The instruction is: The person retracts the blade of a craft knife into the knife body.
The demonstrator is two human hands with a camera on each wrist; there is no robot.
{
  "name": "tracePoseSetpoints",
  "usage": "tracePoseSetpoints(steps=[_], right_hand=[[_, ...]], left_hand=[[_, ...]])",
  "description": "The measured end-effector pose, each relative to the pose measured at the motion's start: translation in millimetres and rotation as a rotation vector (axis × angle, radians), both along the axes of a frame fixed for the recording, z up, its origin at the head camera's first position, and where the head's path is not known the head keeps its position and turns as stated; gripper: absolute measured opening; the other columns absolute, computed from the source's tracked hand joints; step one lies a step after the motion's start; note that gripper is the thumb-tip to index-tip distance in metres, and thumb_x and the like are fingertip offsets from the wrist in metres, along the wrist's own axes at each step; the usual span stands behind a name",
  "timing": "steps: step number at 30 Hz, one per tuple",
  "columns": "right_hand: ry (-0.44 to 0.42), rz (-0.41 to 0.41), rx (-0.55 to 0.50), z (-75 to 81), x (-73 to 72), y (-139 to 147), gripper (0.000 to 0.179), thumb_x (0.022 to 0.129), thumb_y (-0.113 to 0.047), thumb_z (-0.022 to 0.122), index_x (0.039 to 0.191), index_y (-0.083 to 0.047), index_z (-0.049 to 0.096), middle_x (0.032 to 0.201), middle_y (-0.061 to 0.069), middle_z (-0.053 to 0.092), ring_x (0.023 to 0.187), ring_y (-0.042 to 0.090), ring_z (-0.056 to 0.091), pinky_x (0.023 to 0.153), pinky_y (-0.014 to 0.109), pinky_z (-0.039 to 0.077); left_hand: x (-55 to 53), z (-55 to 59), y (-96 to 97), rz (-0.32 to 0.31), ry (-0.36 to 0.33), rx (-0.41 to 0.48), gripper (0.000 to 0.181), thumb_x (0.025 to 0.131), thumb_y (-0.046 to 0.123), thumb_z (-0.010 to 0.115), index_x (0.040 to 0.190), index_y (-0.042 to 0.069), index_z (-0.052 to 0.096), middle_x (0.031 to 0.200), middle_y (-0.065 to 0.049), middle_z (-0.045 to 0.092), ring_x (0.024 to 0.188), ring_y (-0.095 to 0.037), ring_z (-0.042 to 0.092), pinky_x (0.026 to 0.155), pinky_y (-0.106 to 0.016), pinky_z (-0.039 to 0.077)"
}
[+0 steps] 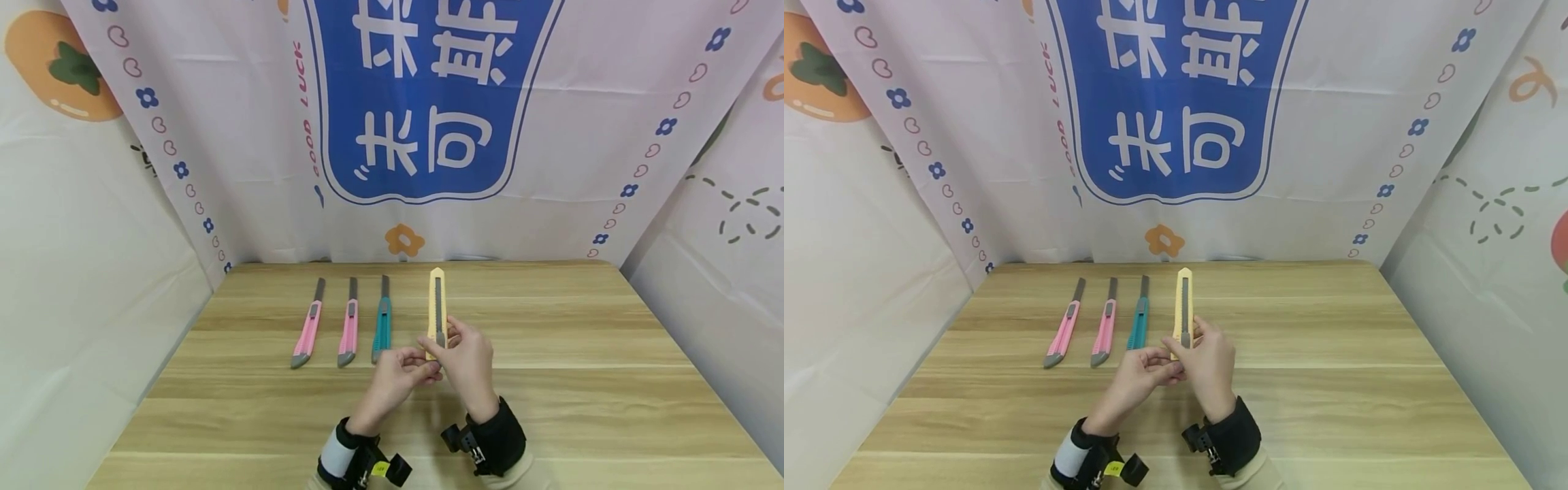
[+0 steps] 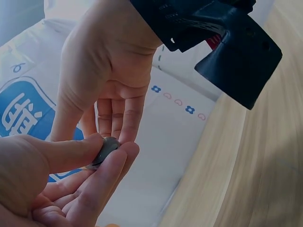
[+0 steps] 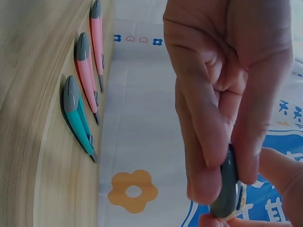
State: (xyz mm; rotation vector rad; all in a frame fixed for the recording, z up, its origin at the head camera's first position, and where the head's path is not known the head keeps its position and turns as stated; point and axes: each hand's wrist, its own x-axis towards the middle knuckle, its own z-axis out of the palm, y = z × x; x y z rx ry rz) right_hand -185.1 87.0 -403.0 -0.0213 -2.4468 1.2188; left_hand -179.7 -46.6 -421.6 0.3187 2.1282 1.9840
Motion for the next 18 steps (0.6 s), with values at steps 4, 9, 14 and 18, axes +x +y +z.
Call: tracePoseSetpoints(steps=[4, 9, 14, 18], right_hand=[[0.012, -0.018, 0.027, -1.6, 0.9, -2, 0.049, 0.072, -0.027, 0.084, 0.105, 0.006, 0.07, 0.081, 0.014, 0.068, 0.064, 0.016, 0.061, 0.057, 0.021, 0.047], [-0.006, -0.036, 0.026, -2.6, 0.4, -4, 0.04, 0.074, -0.025, 0.082, 0.1, 0.004, 0.073, 0.079, 0.013, 0.066, 0.062, 0.015, 0.059, 0.054, 0.019, 0.041], [-0.061, -0.042, -0.025, -6.2, -2.0, -5, 0.036, 0.074, -0.025, 0.082, 0.096, 0.003, 0.074, 0.079, 0.014, 0.067, 0.063, 0.017, 0.061, 0.053, 0.018, 0.04], [-0.106, -0.03, -0.04, -7.7, -5.4, -7, 0.035, 0.076, -0.026, 0.08, 0.096, 0.002, 0.074, 0.079, 0.014, 0.068, 0.062, 0.016, 0.059, 0.051, 0.019, 0.039]], left_hand=[[0.7, -0.1, 0.0, 0.019, 0.036, -0.034, 0.024, 0.089, 0.004, 0.065, 0.107, -0.013, 0.064, 0.098, -0.029, 0.071, 0.083, -0.03, 0.074, 0.073, -0.03, 0.062], [0.3, 1.2, -0.7, 0.021, 0.046, -0.051, 0.024, 0.089, 0.004, 0.065, 0.107, -0.012, 0.065, 0.098, -0.029, 0.072, 0.083, -0.029, 0.075, 0.072, -0.028, 0.062], [-1.2, 2.0, -5.1, -0.007, 0.045, -0.066, 0.027, 0.089, 0.006, 0.066, 0.109, -0.011, 0.065, 0.1, -0.028, 0.071, 0.084, -0.03, 0.074, 0.075, -0.036, 0.063], [-3.8, 2.4, -11.9, -0.008, 0.053, -0.069, 0.03, 0.09, 0.009, 0.066, 0.112, -0.011, 0.064, 0.103, -0.03, 0.071, 0.088, -0.032, 0.074, 0.078, -0.041, 0.062]])
